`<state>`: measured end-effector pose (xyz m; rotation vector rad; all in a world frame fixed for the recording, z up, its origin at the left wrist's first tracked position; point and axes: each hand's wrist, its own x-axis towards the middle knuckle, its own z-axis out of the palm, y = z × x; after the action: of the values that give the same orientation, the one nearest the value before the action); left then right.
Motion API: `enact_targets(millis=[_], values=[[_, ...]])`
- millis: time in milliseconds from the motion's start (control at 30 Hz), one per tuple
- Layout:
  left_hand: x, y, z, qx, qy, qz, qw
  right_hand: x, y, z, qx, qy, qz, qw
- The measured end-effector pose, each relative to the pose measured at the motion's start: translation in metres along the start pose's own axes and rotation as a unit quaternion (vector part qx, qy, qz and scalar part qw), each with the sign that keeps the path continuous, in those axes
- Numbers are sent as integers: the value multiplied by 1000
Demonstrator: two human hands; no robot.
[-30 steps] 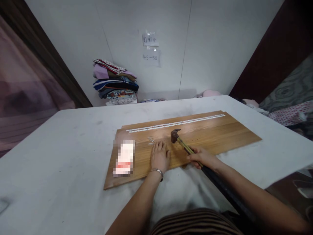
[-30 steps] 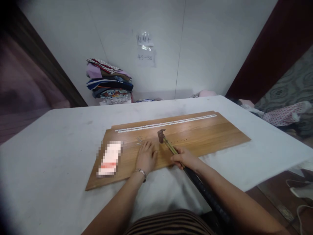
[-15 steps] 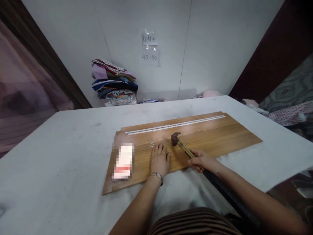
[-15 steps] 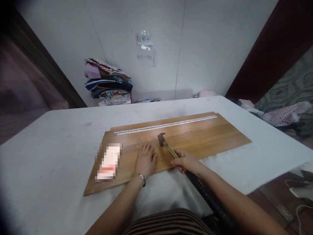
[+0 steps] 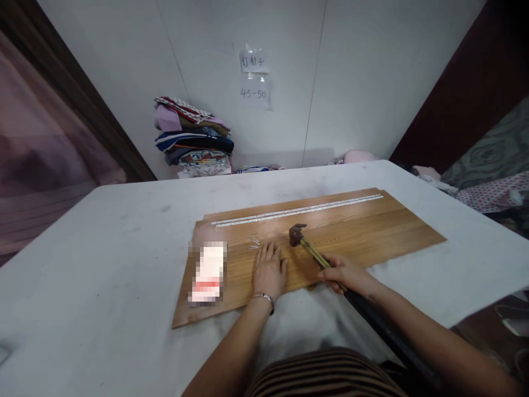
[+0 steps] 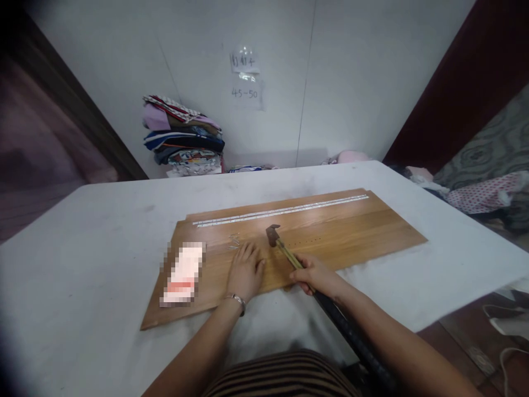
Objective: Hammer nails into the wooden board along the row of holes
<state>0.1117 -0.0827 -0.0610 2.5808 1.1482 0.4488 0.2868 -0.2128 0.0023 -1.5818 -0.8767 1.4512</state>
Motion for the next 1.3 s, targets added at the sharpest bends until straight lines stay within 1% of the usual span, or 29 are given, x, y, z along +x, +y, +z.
enact_targets(millis=[133,300,500,1000,1133,1300], values=[[0,0,0,4,1,-3,1000,0,0,-2,-3,7,3,1000],[0,0,-1,10,-5,-5,1000,3,0,-3,-8,-9,4,1000],[0,1,-2,1,-13,-11,1000,1,1,-5,-7,0,9,1000],[0,-3,3,-5,5,-3,1000,-1,1,-8,-4,0,5,1000],[0,-3,2,-1,0,-1,1000,2,2,-6,-9,-12,9,1000],[0,-4,2,-6,4,0,1000,1,1,-7,-8,-8,7,1000]])
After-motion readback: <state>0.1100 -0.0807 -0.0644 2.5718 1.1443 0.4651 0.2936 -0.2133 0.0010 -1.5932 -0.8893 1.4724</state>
